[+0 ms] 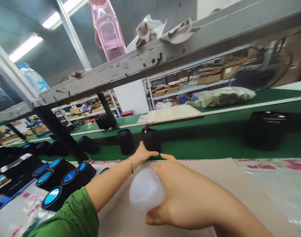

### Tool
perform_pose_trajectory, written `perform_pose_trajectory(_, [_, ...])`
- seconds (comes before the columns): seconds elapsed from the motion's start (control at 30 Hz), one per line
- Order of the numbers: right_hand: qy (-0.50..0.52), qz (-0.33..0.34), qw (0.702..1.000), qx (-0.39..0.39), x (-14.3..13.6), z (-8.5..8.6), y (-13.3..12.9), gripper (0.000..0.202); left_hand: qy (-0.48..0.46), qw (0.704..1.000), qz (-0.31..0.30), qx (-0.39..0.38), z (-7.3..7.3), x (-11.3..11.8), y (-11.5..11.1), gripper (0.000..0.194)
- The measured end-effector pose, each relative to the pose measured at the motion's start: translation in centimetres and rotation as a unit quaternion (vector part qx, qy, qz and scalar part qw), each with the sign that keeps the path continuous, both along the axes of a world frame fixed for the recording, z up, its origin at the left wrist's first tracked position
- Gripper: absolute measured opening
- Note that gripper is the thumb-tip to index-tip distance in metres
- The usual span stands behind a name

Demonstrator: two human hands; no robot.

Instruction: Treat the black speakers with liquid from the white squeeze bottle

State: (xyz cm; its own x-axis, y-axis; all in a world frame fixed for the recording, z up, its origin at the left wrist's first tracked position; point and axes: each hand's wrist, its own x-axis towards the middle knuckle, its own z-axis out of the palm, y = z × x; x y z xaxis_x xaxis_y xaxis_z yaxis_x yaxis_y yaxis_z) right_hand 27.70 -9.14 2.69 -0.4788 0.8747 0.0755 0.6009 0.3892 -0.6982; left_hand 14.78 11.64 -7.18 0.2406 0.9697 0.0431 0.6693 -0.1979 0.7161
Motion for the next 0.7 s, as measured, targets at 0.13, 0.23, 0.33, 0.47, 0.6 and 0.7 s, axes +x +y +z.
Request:
perform_pose_trajectory(0.13, [0.054, 0.012, 0.998, -0.039, 0.1, 0.3, 0.0, 0.023, -0.107, 0.994, 0.012, -0.007, -1.4, 1.1, 0.3, 0.073])
perform_pose_trajectory(0.23, [0.067, 0.014, 0.996, -0.057, 0.1, 0.5, -0.1, 0.02, -0.157, 0.987, 0.013, -0.017, -0.9, 1.5, -0.3, 0.052])
perform_pose_trajectory(0.33, [0.071, 0.021, 0.995, -0.068, 0.2, 0.7, -0.4, 0.02, -0.195, 0.98, -0.022, -0.036, 0.7, 0.9, -1.9, 0.048])
perform_pose_trajectory(0.47, [0.071, 0.029, 0.995, -0.056, 0.2, 0.9, -0.4, 0.023, -0.202, 0.977, -0.065, -0.036, 3.8, -2.6, -4.7, 0.056])
perform_pose_trajectory(0.6, [0.042, 0.008, 0.998, -0.045, 0.2, 0.8, -0.2, 0.022, -0.093, 0.991, -0.051, 0.082, 6.9, -6.9, -7.5, 0.087])
perform_pose_trajectory(0.7, [0.01, -0.003, 1.0, -0.029, 0.9, 0.0, -0.6, 0.023, 0.026, 0.982, -0.081, 0.171, 8.1, -8.7, -9.8, 0.086])
